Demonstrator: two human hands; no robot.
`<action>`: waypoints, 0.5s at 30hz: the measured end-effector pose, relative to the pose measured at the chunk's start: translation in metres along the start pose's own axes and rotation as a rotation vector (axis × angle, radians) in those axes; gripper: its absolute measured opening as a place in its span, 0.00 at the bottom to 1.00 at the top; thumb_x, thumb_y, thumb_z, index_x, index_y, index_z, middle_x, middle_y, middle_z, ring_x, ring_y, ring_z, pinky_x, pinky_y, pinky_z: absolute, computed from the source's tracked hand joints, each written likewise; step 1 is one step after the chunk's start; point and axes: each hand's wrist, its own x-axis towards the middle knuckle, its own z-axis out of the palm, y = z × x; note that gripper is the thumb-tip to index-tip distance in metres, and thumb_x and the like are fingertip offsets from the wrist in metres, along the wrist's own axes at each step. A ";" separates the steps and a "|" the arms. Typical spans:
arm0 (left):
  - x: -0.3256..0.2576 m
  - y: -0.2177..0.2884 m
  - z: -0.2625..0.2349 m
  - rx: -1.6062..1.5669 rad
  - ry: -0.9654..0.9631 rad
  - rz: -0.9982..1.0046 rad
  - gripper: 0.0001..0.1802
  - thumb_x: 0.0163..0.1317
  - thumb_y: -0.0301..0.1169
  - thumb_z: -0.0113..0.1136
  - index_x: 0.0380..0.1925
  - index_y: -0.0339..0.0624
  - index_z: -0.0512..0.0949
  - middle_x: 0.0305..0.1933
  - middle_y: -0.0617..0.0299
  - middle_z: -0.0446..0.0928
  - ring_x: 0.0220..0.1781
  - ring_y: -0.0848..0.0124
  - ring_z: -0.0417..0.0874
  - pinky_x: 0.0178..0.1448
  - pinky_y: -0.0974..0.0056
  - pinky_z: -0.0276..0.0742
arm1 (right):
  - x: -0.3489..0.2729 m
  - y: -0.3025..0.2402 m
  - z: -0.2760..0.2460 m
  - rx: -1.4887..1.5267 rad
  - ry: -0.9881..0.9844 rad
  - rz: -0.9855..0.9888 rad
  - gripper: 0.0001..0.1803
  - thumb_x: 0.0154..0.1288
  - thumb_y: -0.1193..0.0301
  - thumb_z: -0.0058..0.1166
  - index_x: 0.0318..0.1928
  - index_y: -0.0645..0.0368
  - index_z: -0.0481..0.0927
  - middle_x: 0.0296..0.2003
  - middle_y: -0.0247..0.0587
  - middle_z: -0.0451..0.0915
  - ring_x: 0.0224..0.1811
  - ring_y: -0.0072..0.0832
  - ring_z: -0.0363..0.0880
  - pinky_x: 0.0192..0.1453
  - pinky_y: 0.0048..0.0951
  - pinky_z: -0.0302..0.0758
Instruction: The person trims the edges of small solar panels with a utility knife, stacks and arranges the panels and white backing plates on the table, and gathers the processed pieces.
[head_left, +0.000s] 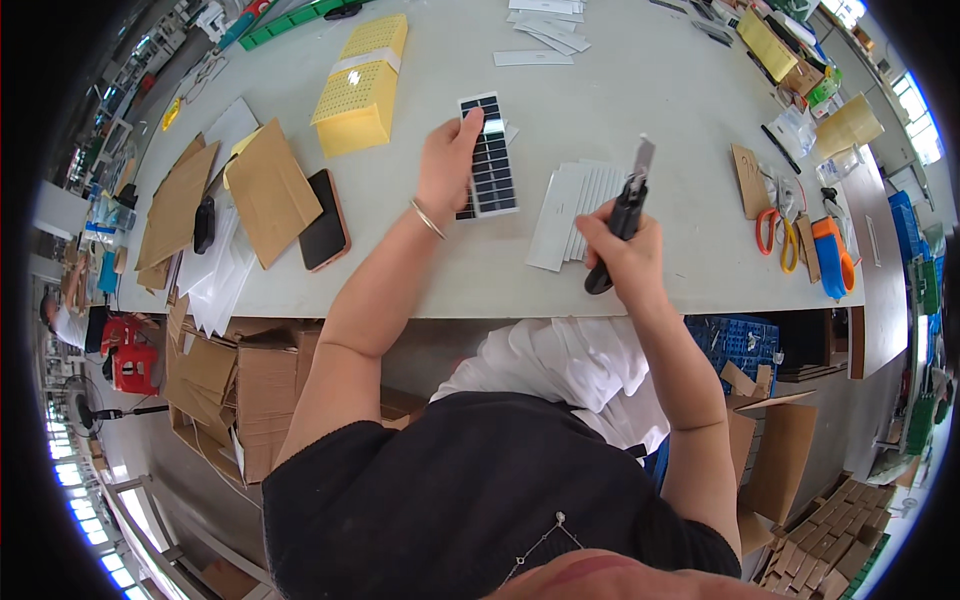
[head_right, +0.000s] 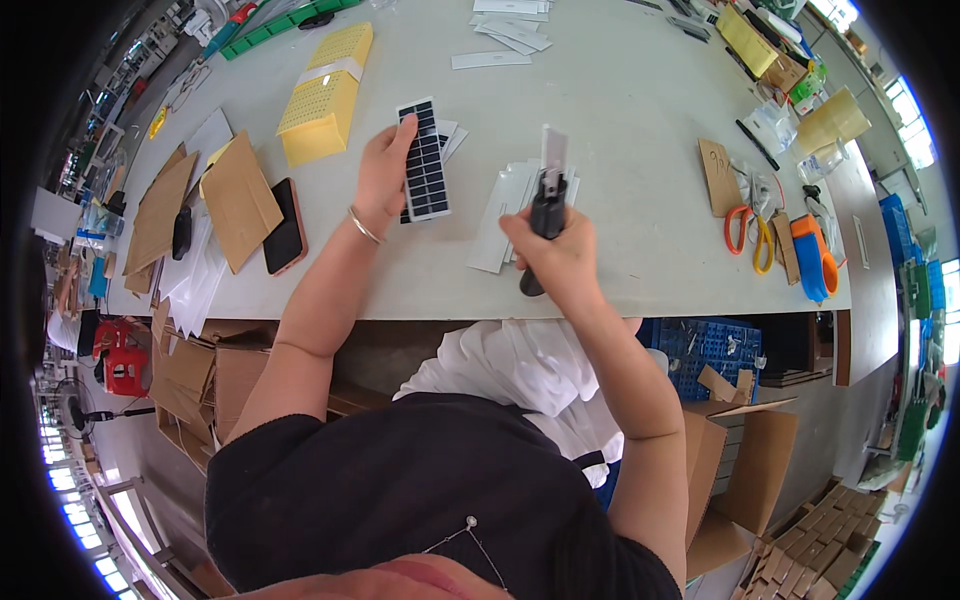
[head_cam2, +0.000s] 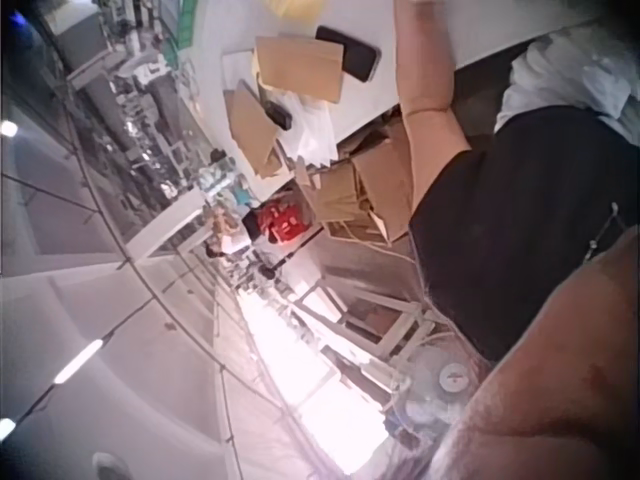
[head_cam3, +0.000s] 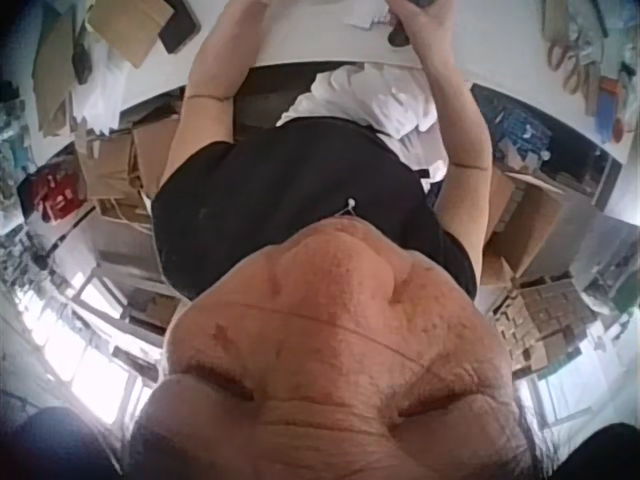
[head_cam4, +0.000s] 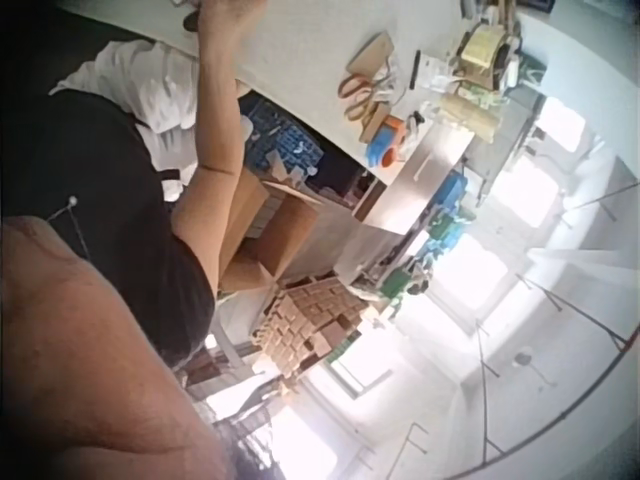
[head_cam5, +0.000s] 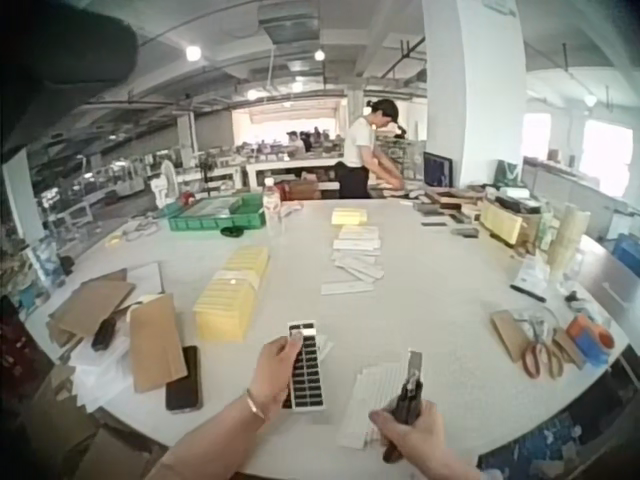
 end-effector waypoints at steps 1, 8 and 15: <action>0.012 -0.001 -0.013 0.290 0.003 0.038 0.23 0.62 0.45 0.54 0.19 0.36 0.71 0.14 0.65 0.69 0.17 0.77 0.70 0.19 0.65 0.62 | 0.000 -0.003 -0.004 0.012 0.013 -0.015 0.09 0.52 0.73 0.60 0.25 0.64 0.73 0.16 0.32 0.72 0.15 0.15 0.69 0.20 0.19 0.66; 0.025 -0.008 -0.035 1.179 -0.041 0.278 0.20 0.54 0.45 0.59 0.22 0.36 0.73 0.29 0.53 0.76 0.29 0.58 0.75 0.36 0.60 0.72 | 0.002 -0.002 -0.025 0.018 0.105 -0.063 0.09 0.53 0.72 0.58 0.22 0.63 0.74 0.13 0.31 0.70 0.13 0.16 0.67 0.19 0.19 0.63; -0.012 -0.002 0.001 1.336 -0.421 0.875 0.34 0.40 0.46 0.69 0.47 0.43 0.74 0.55 0.56 0.69 0.59 0.56 0.65 0.61 0.56 0.62 | 0.003 0.007 -0.034 0.025 0.153 -0.062 0.08 0.54 0.73 0.58 0.25 0.63 0.74 0.13 0.34 0.70 0.11 0.20 0.67 0.17 0.20 0.62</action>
